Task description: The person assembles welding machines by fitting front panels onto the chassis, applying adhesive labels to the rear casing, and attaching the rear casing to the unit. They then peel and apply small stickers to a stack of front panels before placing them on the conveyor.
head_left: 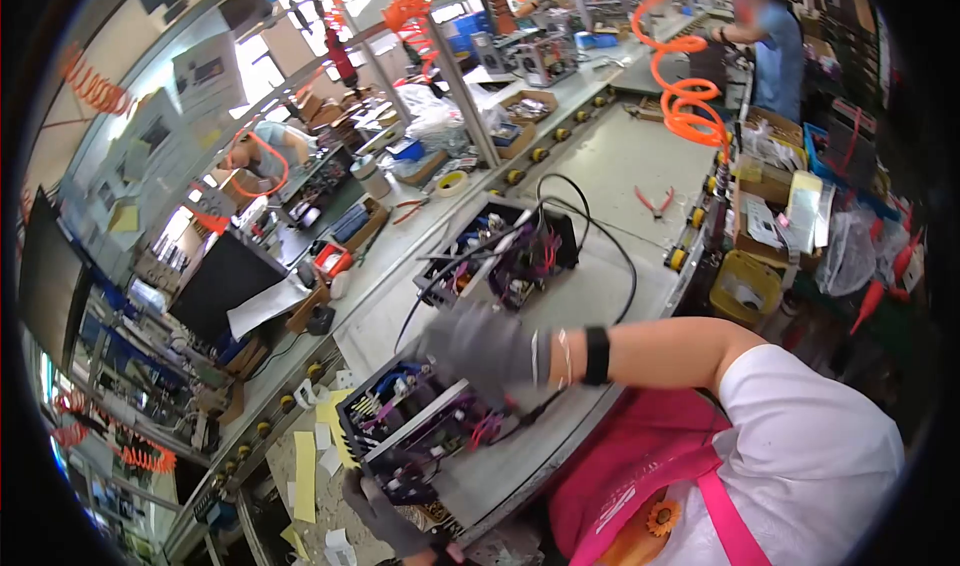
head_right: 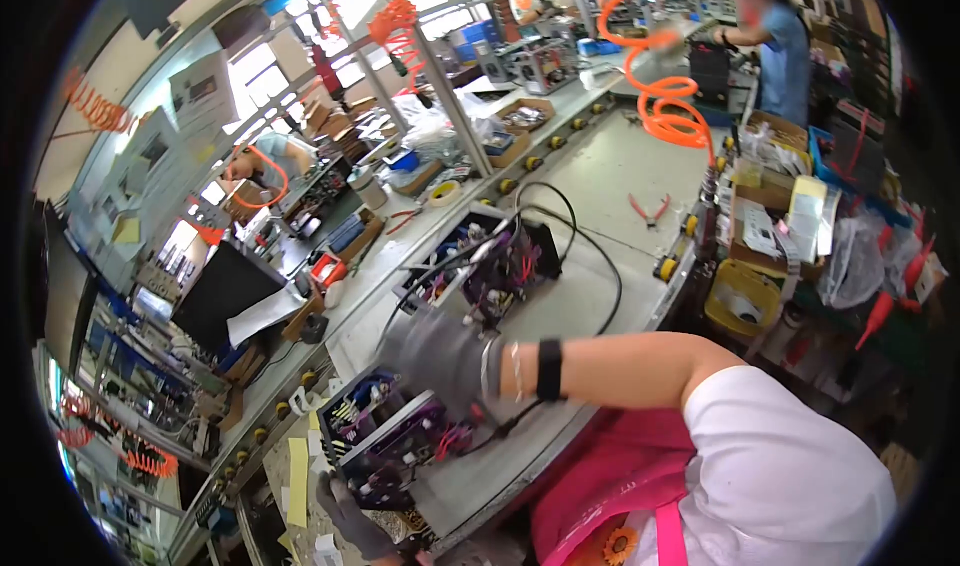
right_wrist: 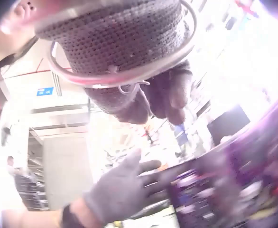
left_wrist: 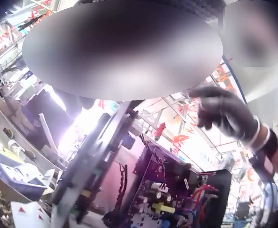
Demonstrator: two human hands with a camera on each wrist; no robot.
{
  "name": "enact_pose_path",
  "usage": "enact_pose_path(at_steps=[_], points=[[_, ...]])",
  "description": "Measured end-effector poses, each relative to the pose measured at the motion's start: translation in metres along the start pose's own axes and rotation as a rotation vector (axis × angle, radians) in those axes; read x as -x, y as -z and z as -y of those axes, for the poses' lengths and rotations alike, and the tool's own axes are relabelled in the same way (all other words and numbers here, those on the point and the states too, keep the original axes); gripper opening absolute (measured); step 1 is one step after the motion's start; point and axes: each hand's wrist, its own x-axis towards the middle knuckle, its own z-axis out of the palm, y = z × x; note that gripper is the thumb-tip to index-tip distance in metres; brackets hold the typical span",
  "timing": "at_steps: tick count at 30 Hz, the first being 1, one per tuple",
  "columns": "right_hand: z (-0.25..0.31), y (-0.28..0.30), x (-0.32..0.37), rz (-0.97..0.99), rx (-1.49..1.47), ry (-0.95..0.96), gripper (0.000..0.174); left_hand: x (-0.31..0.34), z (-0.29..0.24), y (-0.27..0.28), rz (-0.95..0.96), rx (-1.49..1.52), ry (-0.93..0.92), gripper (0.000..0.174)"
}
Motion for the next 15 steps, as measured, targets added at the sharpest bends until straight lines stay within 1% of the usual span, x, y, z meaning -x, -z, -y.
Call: enact_pose_path(at_steps=[1, 2, 3, 4, 5, 6, 7, 8, 10, 11, 12, 13, 14, 15], points=[[-0.054, -0.071, -0.01, -0.348, -0.15, -0.18, 0.039, -0.019, 0.012, 0.014, 0.021, -0.001, 0.008, 0.043], [-0.08, -0.063, 0.001, -0.271, -0.036, -0.255, 0.056, -0.036, 0.022, 0.028, 0.048, -0.006, 0.018, 0.044], [-0.105, -0.075, 0.011, -0.349, 0.158, -0.276, 0.059, -0.045, 0.024, 0.035, 0.08, -0.017, 0.028, 0.044], [-0.122, -0.092, 0.02, -0.254, 0.209, -0.368, 0.059, -0.044, 0.004, 0.037, 0.1, 0.076, 0.125, 0.048], [-0.134, -0.097, 0.029, -0.098, 0.048, -0.365, 0.056, -0.053, 0.017, 0.048, 0.119, -0.009, 0.054, 0.051], [-0.142, -0.106, 0.033, -0.126, 0.107, -0.264, 0.044, -0.06, 0.033, 0.064, 0.138, -0.095, -0.014, 0.054], [-0.136, -0.1, 0.038, -0.158, 0.16, -0.242, 0.034, -0.061, 0.032, 0.072, 0.193, -0.049, 0.031, 0.064], [-0.127, -0.092, 0.044, -0.187, 0.216, -0.223, 0.024, -0.059, 0.021, 0.07, 0.225, -0.114, 0.056, 0.061], [-0.118, -0.096, 0.062, -0.129, 0.161, -0.174, 0.01, -0.049, 0.003, 0.068, 0.294, -0.25, 0.121, 0.058], [-0.109, -0.089, 0.075, -0.036, 0.1, -0.152, 0.011, -0.051, 0.004, 0.071, 0.301, -0.219, 0.16, 0.059], [-0.101, -0.101, 0.093, -0.068, 0.036, -0.146, 0.015, -0.061, 0.018, 0.084, 0.386, -0.094, 0.125, 0.066], [-0.088, -0.099, 0.117, 0.062, 0.058, -0.129, 0.014, -0.078, 0.042, 0.093, 0.492, 0.041, 0.09, 0.073], [-0.075, -0.102, 0.145, 0.078, -0.109, -0.145, 0.013, -0.095, 0.066, 0.101, 0.604, 0.181, 0.069, 0.082], [-0.059, -0.093, 0.174, 0.064, -0.14, -0.14, 0.011, -0.097, 0.061, 0.092, 0.527, 0.113, 0.076, 0.078]])
